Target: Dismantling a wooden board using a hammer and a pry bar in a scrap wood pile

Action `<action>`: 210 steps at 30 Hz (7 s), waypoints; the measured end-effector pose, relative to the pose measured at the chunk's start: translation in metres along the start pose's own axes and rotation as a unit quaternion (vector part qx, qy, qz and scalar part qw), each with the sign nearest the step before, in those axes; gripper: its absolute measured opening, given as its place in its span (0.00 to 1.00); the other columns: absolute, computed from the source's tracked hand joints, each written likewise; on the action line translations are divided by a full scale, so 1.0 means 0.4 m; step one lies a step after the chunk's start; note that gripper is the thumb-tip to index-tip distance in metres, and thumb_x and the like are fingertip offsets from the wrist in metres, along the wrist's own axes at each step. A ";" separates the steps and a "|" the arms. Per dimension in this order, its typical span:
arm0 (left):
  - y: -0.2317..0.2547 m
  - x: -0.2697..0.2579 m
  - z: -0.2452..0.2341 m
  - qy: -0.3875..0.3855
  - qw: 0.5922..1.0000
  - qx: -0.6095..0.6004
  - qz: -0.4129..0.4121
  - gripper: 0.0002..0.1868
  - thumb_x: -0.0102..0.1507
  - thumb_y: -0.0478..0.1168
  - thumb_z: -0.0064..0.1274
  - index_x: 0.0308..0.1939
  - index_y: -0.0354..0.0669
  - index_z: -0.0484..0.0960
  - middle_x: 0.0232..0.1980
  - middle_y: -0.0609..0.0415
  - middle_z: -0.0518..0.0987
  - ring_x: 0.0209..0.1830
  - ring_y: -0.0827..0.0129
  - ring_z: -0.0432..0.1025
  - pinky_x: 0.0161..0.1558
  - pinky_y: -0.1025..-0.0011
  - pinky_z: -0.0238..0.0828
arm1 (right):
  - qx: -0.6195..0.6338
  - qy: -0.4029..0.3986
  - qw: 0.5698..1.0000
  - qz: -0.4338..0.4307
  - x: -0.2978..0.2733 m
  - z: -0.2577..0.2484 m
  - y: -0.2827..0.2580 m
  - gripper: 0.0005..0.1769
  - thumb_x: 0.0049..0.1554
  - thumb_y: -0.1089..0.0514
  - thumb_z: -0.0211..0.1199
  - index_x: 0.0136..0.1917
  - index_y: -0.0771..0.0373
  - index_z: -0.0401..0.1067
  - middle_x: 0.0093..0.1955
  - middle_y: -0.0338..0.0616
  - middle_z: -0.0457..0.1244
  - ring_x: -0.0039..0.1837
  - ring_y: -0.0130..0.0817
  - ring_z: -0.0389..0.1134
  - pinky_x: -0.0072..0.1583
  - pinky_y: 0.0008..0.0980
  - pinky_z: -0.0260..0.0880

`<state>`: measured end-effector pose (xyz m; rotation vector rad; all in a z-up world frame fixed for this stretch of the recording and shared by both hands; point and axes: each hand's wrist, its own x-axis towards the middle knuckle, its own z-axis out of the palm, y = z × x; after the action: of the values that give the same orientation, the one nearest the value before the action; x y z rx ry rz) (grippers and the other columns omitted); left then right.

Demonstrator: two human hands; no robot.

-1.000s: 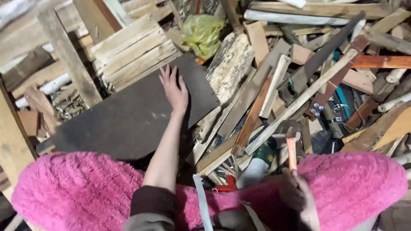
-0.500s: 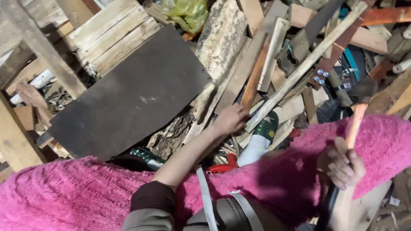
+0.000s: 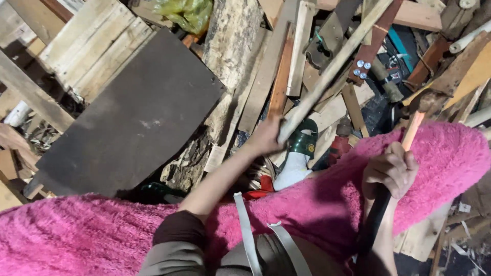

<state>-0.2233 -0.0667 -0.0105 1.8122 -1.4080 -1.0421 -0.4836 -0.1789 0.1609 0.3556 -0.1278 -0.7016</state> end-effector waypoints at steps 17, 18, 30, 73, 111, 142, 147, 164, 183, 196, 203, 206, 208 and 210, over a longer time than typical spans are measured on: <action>-0.132 0.080 0.192 0.028 0.927 0.362 0.092 0.17 0.63 0.34 0.49 0.56 0.42 0.81 0.66 0.48 0.71 0.58 0.61 0.65 0.63 0.67 0.65 | 0.045 0.004 0.999 0.000 -0.021 -0.008 -0.013 0.13 0.71 0.72 0.51 0.45 0.62 0.56 0.32 0.48 0.58 0.28 0.36 0.57 0.28 0.32 0.61; -0.127 0.081 0.222 0.013 0.928 0.361 0.089 0.19 0.68 0.42 0.43 0.61 0.46 0.79 0.67 0.49 0.69 0.59 0.60 0.62 0.61 0.67 0.60 | 0.039 0.011 0.999 0.008 -0.022 -0.005 -0.014 0.12 0.69 0.72 0.51 0.44 0.63 0.57 0.31 0.48 0.58 0.27 0.36 0.57 0.27 0.32 0.60; -0.152 0.091 0.251 0.115 0.954 0.266 0.075 0.12 0.63 0.42 0.48 0.41 0.43 0.87 0.59 0.46 0.72 0.60 0.54 0.64 0.60 0.63 0.63 | 0.043 0.043 0.998 -0.004 -0.020 0.002 0.010 0.10 0.69 0.71 0.50 0.46 0.64 0.58 0.31 0.45 0.57 0.27 0.34 0.56 0.28 0.30 0.61; -0.384 -0.128 -0.528 0.558 0.755 0.253 -0.234 0.35 0.68 0.57 0.55 0.73 0.43 0.66 0.71 0.41 0.65 0.76 0.44 0.56 0.77 0.52 0.50 | -0.800 0.254 0.491 0.231 0.275 -0.156 0.433 0.16 0.65 0.59 0.57 0.37 0.69 0.64 0.18 0.45 0.50 0.16 0.35 0.51 0.16 0.38 0.55; -0.270 -0.143 -0.718 0.551 0.763 0.030 -0.336 0.19 0.52 0.48 0.72 0.44 0.46 0.89 0.44 0.47 0.78 0.50 0.57 0.66 0.60 0.55 0.53 | -0.867 0.214 0.352 0.279 0.410 -0.163 0.653 0.08 0.68 0.59 0.49 0.52 0.67 0.63 0.27 0.40 0.54 0.23 0.29 0.51 0.24 0.31 0.53; -0.218 -0.222 -0.714 0.629 0.722 0.178 -0.227 0.38 0.72 0.65 0.27 0.07 0.59 0.56 0.10 0.73 0.51 0.07 0.81 0.43 0.13 0.78 0.33 | -0.963 0.146 0.176 0.144 0.190 -0.075 0.417 0.21 0.55 0.66 0.61 0.63 0.68 0.74 0.36 0.44 0.63 0.33 0.31 0.57 0.36 0.27 0.54; -0.158 -0.340 -0.757 0.671 0.711 0.080 -0.197 0.37 0.73 0.65 0.29 0.10 0.58 0.56 0.11 0.72 0.50 0.07 0.81 0.44 0.14 0.81 0.36 | -0.959 0.126 0.227 0.116 0.084 -0.030 0.379 0.22 0.51 0.69 0.68 0.59 0.69 0.68 0.36 0.43 0.67 0.31 0.29 0.64 0.33 0.25 0.61; 0.303 -0.616 -0.766 0.846 0.500 0.071 0.172 0.35 0.76 0.37 0.34 0.11 0.39 0.67 0.12 0.55 0.61 0.14 0.68 0.57 0.54 0.61 0.76 | -0.895 0.166 0.413 0.034 0.178 -0.064 0.399 0.21 0.58 0.68 0.61 0.64 0.73 0.67 0.36 0.57 0.66 0.26 0.37 0.65 0.26 0.32 0.68; 0.476 -0.419 -0.702 0.767 0.580 0.029 0.271 0.34 0.73 0.35 0.38 0.09 0.43 0.77 0.11 0.58 0.68 0.09 0.70 0.59 0.20 0.75 0.61 | -0.744 -0.069 0.643 -0.167 0.240 0.049 0.475 0.20 0.61 0.58 0.54 0.61 0.73 0.70 0.64 0.67 0.67 0.67 0.54 0.70 0.67 0.42 0.70; 0.505 -0.405 -0.703 0.752 0.601 -0.024 0.270 0.33 0.72 0.33 0.38 0.11 0.39 0.78 0.10 0.56 0.65 0.10 0.73 0.60 0.19 0.76 0.61 | -0.749 -0.047 0.646 -0.140 0.210 0.024 0.380 0.15 0.64 0.59 0.61 0.39 0.72 0.74 0.37 0.58 0.67 0.42 0.38 0.68 0.48 0.32 0.68; 0.487 -0.411 -0.707 0.762 0.609 -0.038 0.219 0.36 0.75 0.39 0.37 0.10 0.44 0.77 0.10 0.54 0.68 0.10 0.70 0.61 0.26 0.73 0.67 | -0.745 -0.092 0.660 0.003 0.227 0.074 0.400 0.12 0.57 0.58 0.68 0.35 0.68 0.74 0.32 0.52 0.64 0.35 0.28 0.58 0.37 0.20 0.56; 0.503 -0.424 -0.717 0.773 0.598 -0.033 0.209 0.36 0.75 0.38 0.36 0.09 0.44 0.77 0.10 0.54 0.68 0.11 0.69 0.61 0.27 0.72 0.67 | -0.741 -0.083 0.666 0.016 0.237 0.063 0.393 0.11 0.56 0.60 0.69 0.36 0.68 0.74 0.33 0.51 0.64 0.36 0.26 0.59 0.37 0.18 0.57; 0.510 -0.433 -0.723 0.778 0.593 -0.026 0.204 0.36 0.74 0.36 0.36 0.09 0.44 0.76 0.10 0.54 0.68 0.12 0.68 0.61 0.27 0.72 0.66 | -0.741 -0.074 0.667 0.022 0.240 0.054 0.379 0.10 0.56 0.60 0.69 0.38 0.68 0.74 0.34 0.50 0.65 0.36 0.24 0.60 0.38 0.17 0.58; 0.499 -0.434 -0.723 0.775 0.604 -0.034 0.185 0.38 0.76 0.41 0.34 0.09 0.46 0.75 0.09 0.56 0.69 0.11 0.68 0.61 0.30 0.74 0.68 | -0.724 -0.071 0.686 0.039 0.234 0.050 0.365 0.09 0.52 0.63 0.71 0.35 0.69 0.74 0.33 0.53 0.64 0.34 0.27 0.60 0.35 0.20 0.59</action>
<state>-0.0923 0.0519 0.3392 1.3614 -0.4415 0.7402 -0.3284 -0.1424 0.2320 -1.2489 0.2867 -0.5549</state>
